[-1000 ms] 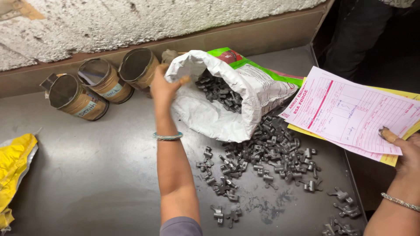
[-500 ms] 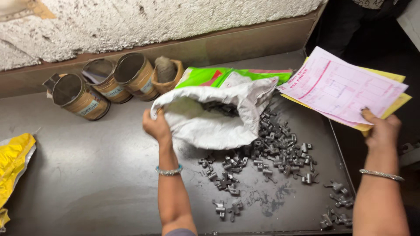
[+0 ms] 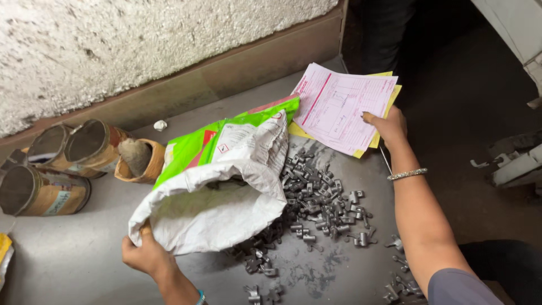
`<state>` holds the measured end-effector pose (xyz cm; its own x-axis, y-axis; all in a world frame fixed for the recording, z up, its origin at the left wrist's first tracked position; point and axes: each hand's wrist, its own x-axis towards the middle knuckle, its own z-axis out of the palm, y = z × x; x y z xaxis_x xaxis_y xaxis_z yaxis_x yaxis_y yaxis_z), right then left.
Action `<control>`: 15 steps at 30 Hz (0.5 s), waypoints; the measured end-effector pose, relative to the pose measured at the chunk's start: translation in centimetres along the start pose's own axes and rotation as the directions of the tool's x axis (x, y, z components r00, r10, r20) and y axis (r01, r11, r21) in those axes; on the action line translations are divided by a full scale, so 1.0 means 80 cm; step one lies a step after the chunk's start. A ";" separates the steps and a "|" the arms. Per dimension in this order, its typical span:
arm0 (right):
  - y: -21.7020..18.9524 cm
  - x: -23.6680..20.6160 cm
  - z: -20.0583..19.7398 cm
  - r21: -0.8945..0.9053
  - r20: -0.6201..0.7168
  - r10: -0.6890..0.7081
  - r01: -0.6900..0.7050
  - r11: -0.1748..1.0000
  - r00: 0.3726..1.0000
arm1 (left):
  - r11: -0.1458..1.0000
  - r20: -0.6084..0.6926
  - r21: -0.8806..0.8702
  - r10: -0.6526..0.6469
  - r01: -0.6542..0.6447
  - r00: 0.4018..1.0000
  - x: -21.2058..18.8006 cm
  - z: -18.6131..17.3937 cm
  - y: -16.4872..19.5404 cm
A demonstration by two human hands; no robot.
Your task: The person picks small metal castings one at a time from a pile on a steel table, turns and rubs each part in both hands, and sets it back down, occasionally sweeping parts aside. Around the middle they shift a white sack of parts and papers on the table and continue handling the castings.
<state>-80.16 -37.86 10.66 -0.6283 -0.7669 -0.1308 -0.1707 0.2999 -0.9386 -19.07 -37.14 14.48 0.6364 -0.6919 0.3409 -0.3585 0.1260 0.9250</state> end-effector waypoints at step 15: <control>0.018 -0.193 -0.040 -0.436 0.449 -0.348 0.542 0.718 0.823 | 0.839 0.189 0.453 0.241 -0.302 0.952 -0.017 -0.005 0.074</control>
<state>-73.12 -23.83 12.37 -0.1167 -0.9903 0.0761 -0.7944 0.0470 -0.6056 -21.80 -35.12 19.57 0.3906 -0.7628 0.5153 -0.8024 -0.0077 0.5968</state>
